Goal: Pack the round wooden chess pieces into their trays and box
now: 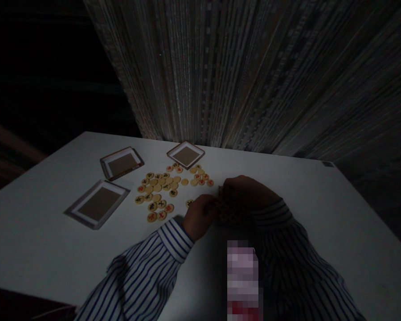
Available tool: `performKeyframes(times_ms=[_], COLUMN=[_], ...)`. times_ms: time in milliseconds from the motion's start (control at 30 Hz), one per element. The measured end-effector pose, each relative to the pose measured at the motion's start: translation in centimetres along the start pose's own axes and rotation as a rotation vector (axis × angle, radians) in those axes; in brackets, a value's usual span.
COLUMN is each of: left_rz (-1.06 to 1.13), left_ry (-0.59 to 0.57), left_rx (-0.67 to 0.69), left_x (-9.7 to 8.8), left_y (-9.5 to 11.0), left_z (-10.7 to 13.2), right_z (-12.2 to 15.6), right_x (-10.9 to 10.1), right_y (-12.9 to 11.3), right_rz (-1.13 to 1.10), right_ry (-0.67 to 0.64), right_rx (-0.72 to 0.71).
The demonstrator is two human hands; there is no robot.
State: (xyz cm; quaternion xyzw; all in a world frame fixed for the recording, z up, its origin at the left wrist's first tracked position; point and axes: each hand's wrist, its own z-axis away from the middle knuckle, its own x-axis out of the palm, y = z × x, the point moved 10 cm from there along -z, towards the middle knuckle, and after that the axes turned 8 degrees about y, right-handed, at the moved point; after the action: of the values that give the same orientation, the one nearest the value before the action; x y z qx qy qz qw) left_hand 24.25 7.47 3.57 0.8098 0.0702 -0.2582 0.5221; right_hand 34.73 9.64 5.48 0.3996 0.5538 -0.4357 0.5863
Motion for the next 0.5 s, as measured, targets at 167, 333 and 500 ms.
performKeyframes(times_ms=[167,333,500], left_rz=[-0.052,-0.092,-0.149], left_ry=[0.001,-0.023,-0.069], left_rx=[0.029,0.11,0.132], left_x=[-0.1,0.0,0.4], left_y=[0.0,0.8,0.9], left_z=[0.0,0.0,0.1], right_z=[0.2,1.2,4.9], right_x=[-0.8,-2.6,-3.0], right_y=[0.3,0.1,-1.3], right_rz=[-0.016,-0.034,-0.069], right_ry=[0.019,0.127,0.294], right_rx=[0.02,0.017,-0.023])
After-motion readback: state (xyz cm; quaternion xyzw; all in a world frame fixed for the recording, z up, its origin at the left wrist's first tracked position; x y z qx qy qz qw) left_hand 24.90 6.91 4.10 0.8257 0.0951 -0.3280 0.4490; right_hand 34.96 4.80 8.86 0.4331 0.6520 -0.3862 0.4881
